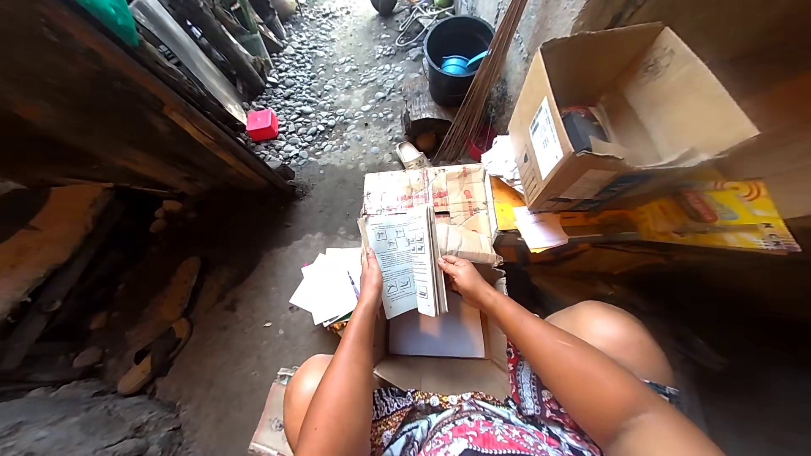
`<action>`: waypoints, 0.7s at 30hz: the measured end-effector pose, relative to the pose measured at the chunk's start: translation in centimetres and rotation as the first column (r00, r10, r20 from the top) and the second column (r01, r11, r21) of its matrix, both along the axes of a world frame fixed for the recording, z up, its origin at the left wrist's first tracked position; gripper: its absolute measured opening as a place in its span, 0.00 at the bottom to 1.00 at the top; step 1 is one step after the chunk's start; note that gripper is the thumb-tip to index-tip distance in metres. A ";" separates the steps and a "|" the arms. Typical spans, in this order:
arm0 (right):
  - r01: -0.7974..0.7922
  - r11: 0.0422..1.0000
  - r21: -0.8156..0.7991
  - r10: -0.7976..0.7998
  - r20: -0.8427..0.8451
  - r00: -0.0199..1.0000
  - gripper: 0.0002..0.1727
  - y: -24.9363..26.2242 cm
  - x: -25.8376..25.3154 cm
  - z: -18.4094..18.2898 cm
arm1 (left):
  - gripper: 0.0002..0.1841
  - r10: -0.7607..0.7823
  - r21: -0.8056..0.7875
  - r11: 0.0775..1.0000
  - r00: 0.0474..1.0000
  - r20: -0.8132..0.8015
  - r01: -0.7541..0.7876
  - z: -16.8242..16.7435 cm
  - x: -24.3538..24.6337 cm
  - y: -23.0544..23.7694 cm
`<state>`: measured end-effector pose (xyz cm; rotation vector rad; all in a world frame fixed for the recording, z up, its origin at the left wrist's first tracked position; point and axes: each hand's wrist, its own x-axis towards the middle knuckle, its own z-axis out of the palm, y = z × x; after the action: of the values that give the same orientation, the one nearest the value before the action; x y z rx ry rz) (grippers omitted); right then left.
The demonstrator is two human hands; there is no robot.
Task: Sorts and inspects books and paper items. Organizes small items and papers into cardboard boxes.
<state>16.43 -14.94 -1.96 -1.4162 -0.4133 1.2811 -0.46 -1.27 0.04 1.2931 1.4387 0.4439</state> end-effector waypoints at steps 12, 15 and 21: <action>-0.058 0.998 -0.005 0.058 0.015 0.998 0.15 0.6 -0.5 -0.1 | 0.36 -0.007 0.034 0.999 1.000 0.002 0.007 0.0 0.1 0.0; -0.019 1.000 -0.015 0.019 0.028 0.999 0.15 0.5 -0.1 -0.1 | 0.36 -0.016 0.019 1.000 1.000 -0.003 0.016 0.3 0.1 -0.1; 0.085 0.996 -0.035 -0.084 0.036 0.996 0.16 -0.1 0.6 0.0 | 0.35 0.004 0.019 1.000 1.000 0.018 -0.004 0.3 0.3 -0.3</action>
<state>16.99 -15.02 -1.97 -1.4732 -0.3505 1.2028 -0.20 -1.53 0.30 1.2987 1.4249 0.4722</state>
